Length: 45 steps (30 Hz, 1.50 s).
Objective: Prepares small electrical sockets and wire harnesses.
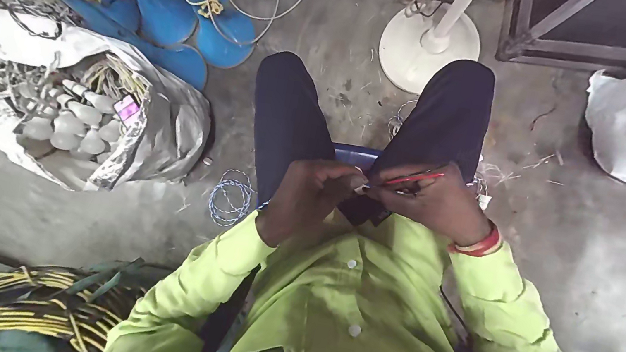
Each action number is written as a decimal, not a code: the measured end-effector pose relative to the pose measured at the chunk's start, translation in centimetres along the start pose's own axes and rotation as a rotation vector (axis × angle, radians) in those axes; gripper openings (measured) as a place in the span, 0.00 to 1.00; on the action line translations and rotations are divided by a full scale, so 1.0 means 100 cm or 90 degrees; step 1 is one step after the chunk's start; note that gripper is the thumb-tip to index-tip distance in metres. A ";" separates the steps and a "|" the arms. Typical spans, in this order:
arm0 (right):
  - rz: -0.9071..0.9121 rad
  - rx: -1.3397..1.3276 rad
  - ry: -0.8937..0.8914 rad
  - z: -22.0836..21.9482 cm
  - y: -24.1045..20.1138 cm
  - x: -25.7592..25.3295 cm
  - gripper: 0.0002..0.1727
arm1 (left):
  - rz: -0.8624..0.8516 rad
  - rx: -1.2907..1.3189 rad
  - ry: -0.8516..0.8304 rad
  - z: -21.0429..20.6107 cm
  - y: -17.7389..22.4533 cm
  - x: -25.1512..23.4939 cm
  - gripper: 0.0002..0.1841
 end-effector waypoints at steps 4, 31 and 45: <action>0.040 0.071 0.012 -0.004 0.018 -0.001 0.08 | 0.068 0.005 -0.033 0.008 -0.029 0.003 0.09; 0.202 0.421 -0.007 -0.022 0.023 0.034 0.15 | 0.329 0.233 -0.181 -0.019 -0.114 0.003 0.07; 0.245 0.349 -0.023 -0.023 0.023 0.040 0.18 | 0.384 0.251 -0.231 -0.027 -0.122 0.004 0.08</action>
Point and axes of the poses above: each hand's wrist, its own x-axis away from the middle knuckle, its own z-axis out of the back of the hand, y = z × x, the point moved 10 cm from there along -x, towards the middle knuckle
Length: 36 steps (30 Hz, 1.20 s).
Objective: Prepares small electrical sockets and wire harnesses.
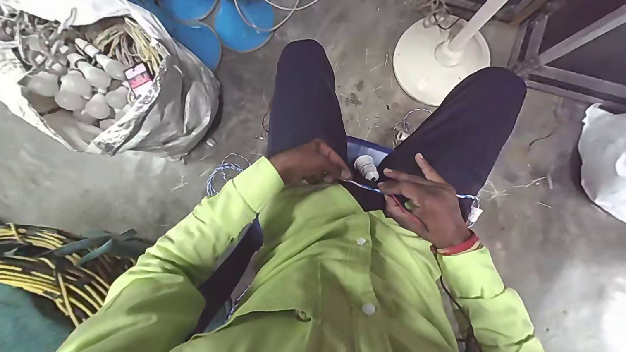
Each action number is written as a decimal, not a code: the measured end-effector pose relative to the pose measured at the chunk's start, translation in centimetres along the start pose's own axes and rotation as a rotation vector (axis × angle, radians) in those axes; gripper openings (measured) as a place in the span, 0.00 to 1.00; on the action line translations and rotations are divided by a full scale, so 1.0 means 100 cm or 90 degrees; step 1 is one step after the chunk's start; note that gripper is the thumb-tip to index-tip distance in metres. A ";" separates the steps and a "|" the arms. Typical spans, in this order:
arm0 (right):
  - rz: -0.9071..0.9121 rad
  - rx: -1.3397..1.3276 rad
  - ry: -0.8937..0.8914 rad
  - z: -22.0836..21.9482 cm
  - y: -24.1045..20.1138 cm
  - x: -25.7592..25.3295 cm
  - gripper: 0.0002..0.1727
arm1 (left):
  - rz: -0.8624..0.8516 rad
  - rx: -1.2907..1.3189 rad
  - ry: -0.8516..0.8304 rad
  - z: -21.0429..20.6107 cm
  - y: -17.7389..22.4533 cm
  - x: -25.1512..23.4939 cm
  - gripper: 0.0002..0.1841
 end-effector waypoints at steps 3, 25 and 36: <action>-0.024 0.010 -0.021 -0.002 0.001 -0.002 0.20 | 0.017 0.017 0.001 0.002 -0.003 0.001 0.07; -0.248 0.030 0.051 0.061 0.047 0.021 0.20 | -0.170 -0.009 0.055 -0.008 0.048 0.011 0.10; -0.208 -0.056 0.214 0.106 0.009 -0.009 0.14 | -0.253 0.073 -0.111 -0.030 0.066 0.036 0.12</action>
Point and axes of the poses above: each hand's wrist, its own x-axis away from the middle knuckle, its own z-axis out of the back of the hand, y = z × x, the point moved 10 cm from there along -x, towards the middle knuckle
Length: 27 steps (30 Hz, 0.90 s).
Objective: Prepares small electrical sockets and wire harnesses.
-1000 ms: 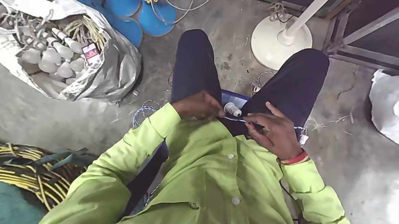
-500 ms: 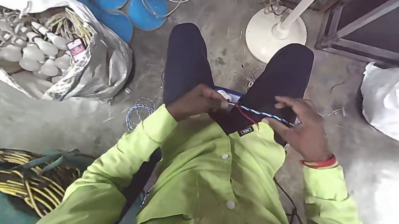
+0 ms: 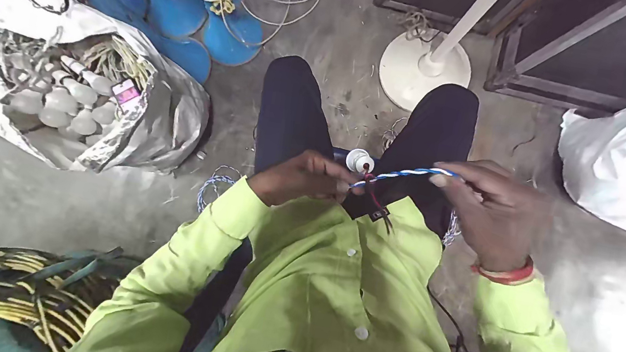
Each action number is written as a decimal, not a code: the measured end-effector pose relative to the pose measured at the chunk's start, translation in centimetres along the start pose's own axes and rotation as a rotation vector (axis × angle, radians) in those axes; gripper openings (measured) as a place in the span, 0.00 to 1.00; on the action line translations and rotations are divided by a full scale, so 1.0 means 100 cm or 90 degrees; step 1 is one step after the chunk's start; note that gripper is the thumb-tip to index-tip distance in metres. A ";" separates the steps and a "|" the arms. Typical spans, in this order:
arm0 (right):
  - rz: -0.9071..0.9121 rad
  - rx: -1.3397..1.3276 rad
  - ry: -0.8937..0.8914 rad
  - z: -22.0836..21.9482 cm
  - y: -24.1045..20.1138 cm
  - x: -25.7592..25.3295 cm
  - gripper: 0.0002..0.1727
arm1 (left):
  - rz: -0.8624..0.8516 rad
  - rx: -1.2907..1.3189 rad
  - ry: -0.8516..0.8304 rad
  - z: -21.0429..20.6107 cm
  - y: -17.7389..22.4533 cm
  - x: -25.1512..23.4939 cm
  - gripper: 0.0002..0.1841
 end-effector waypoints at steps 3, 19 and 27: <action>-0.034 0.137 -0.100 -0.024 0.013 -0.004 0.18 | 0.034 -0.037 0.072 0.015 -0.010 0.004 0.11; 0.045 -0.210 -0.044 -0.073 -0.024 0.016 0.12 | 0.084 0.028 0.091 0.018 -0.026 0.012 0.12; -0.199 -0.115 0.073 -0.058 0.005 0.014 0.08 | 0.035 0.017 0.108 0.011 -0.027 0.006 0.11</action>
Point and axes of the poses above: each hand's wrist, its own x-axis away from the middle knuckle, its own z-axis out of the back of the hand, y = z × x, the point moved 10 cm from there along -x, towards the middle knuckle
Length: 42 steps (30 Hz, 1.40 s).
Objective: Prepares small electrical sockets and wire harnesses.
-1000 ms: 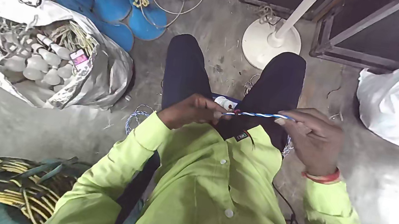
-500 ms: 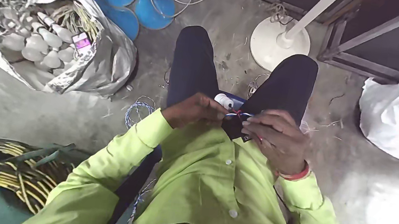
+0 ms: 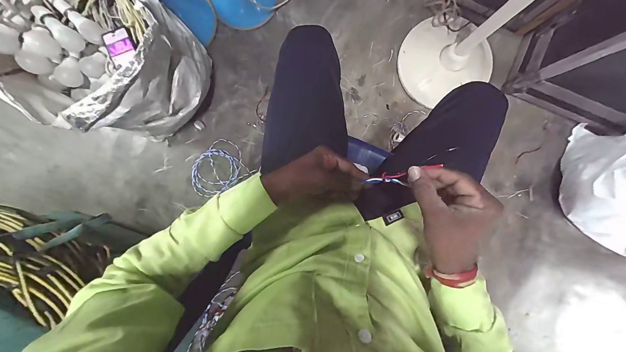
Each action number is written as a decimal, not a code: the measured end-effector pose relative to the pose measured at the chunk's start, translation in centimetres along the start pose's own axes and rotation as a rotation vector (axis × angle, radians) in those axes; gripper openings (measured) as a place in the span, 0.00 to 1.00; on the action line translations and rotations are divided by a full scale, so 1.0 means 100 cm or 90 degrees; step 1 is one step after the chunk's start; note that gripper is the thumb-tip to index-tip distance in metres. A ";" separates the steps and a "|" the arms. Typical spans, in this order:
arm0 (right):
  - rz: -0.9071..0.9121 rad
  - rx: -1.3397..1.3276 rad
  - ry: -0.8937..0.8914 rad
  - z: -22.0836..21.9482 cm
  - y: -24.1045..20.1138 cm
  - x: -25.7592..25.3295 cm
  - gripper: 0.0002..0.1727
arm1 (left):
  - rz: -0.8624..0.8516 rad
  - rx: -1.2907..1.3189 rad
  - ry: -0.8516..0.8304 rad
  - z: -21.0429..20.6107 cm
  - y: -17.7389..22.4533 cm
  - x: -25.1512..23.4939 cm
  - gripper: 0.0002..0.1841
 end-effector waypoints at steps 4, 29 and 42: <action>0.095 0.155 0.078 -0.001 -0.008 0.005 0.08 | -0.002 -0.025 0.030 -0.001 0.001 -0.001 0.10; 0.077 0.176 -0.343 -0.047 0.005 0.012 0.15 | -0.022 -0.207 -0.086 -0.007 -0.017 -0.006 0.10; 0.078 0.214 -0.359 -0.058 0.013 0.013 0.12 | -0.367 -0.542 0.113 -0.015 0.027 0.013 0.07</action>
Point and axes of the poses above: each hand's wrist, its own x-axis away from the middle knuckle, its own z-axis out of the back of the hand, y = z × x, the point moved 10 cm from there along -x, towards the middle knuckle
